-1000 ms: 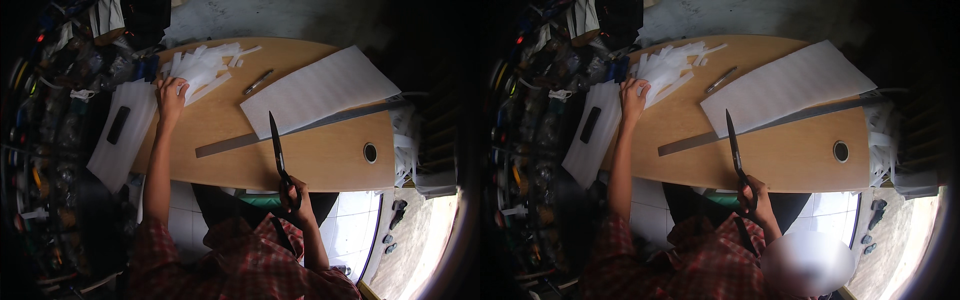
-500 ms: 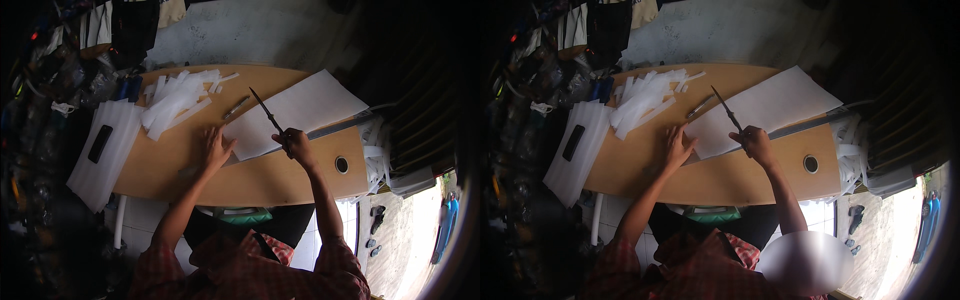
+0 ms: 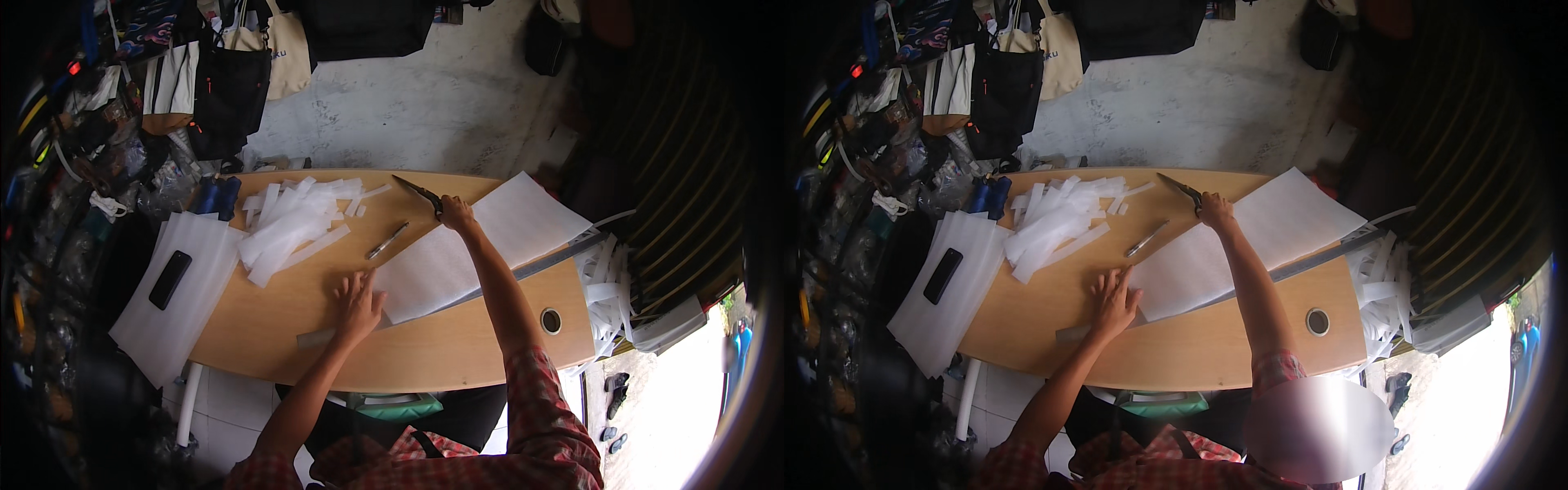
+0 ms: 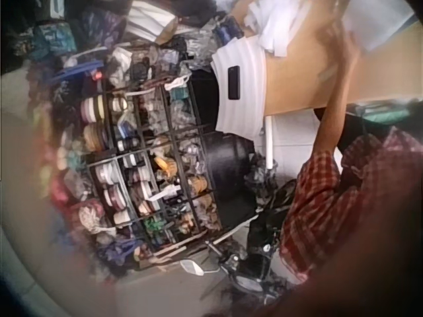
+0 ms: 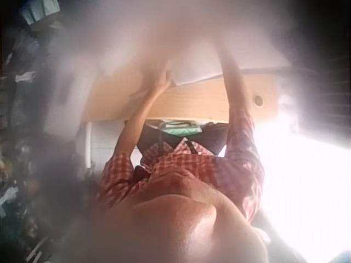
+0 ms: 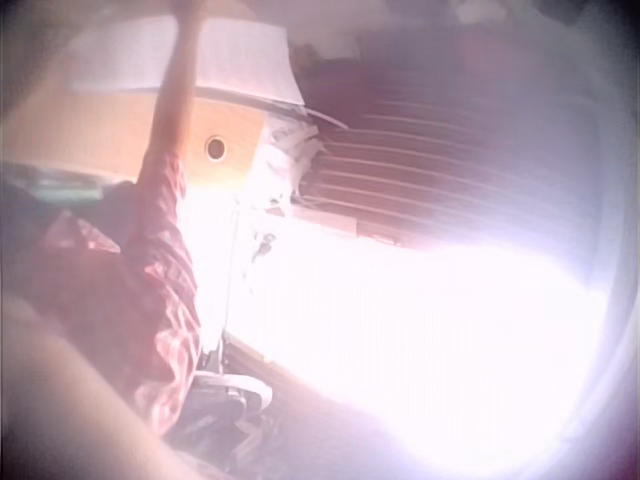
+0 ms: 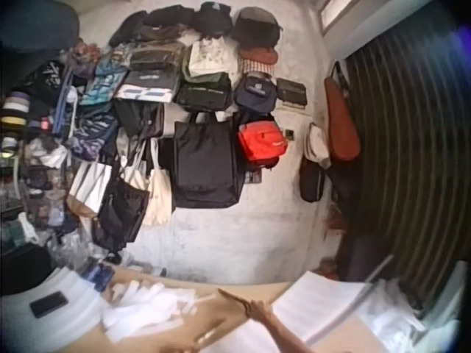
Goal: The person cuts white foam sheets into strips and rectangles using scissors. They measure and mark the foam with a ruler and pen, then cut along the lines. Cut pieces are set aside on the table.
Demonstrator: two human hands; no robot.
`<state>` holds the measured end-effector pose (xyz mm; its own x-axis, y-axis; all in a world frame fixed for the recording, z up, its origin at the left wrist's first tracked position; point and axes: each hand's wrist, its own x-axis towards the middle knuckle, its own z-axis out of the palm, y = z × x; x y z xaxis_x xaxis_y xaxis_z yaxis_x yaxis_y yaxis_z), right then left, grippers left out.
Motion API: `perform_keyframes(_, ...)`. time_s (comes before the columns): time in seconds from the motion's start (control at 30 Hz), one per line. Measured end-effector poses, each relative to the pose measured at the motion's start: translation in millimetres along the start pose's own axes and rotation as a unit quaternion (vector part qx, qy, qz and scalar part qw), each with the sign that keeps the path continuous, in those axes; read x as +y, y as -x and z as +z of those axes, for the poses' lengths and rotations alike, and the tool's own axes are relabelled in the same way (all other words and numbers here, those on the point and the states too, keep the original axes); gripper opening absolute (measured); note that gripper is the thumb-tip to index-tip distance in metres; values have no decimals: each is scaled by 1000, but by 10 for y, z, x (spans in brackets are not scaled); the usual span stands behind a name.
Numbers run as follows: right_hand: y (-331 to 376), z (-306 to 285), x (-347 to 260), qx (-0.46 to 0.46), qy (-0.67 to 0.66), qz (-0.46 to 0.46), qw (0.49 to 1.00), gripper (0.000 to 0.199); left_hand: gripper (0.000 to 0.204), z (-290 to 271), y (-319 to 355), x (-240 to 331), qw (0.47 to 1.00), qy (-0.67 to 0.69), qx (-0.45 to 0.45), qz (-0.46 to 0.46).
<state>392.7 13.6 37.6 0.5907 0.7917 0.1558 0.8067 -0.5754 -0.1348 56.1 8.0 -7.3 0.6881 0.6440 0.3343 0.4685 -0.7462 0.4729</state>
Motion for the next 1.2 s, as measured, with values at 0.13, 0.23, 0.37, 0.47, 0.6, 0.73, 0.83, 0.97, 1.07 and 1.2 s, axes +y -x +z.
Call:
perform_keyframes(0.13,-143,131,67,9,38,-38,999,32,54,32,34,-70,1000,-10,16,-5)
perform_keyframes(0.23,-242,178,212,24,37,-54,998,32,54,14,-2,-66,1000,-14,26,7)
perform_keyframes(0.37,-288,156,358,37,-51,-73,995,27,54,-73,4,-7,1000,-13,3,-7)
perform_keyframes(0.47,-355,137,408,32,-138,-70,987,21,54,-131,-21,41,1000,-30,-3,-6)
perform_keyframes(0.6,-320,249,490,129,-140,-93,977,17,54,-116,-64,127,1000,-15,1,6)
perform_keyframes(0.73,159,-280,-315,156,-406,-110,894,18,55,-114,-51,92,1000,2,-17,-17)
perform_keyframes(0.83,1111,-1240,-1067,26,-658,-208,723,24,56,-119,-11,18,1000,-5,4,-17)
perform_keyframes(0.97,2314,-2046,-1423,-125,-799,-400,431,60,54,-138,14,-25,999,-39,21,-5)
perform_keyframes(1.07,2721,-2173,-1656,3,-841,-490,229,74,52,-10,-64,49,1000,-26,5,6)
perform_keyframes(1.2,3041,-2518,-1781,-8,-936,-335,108,53,51,21,-40,-14,1000,-24,3,3)
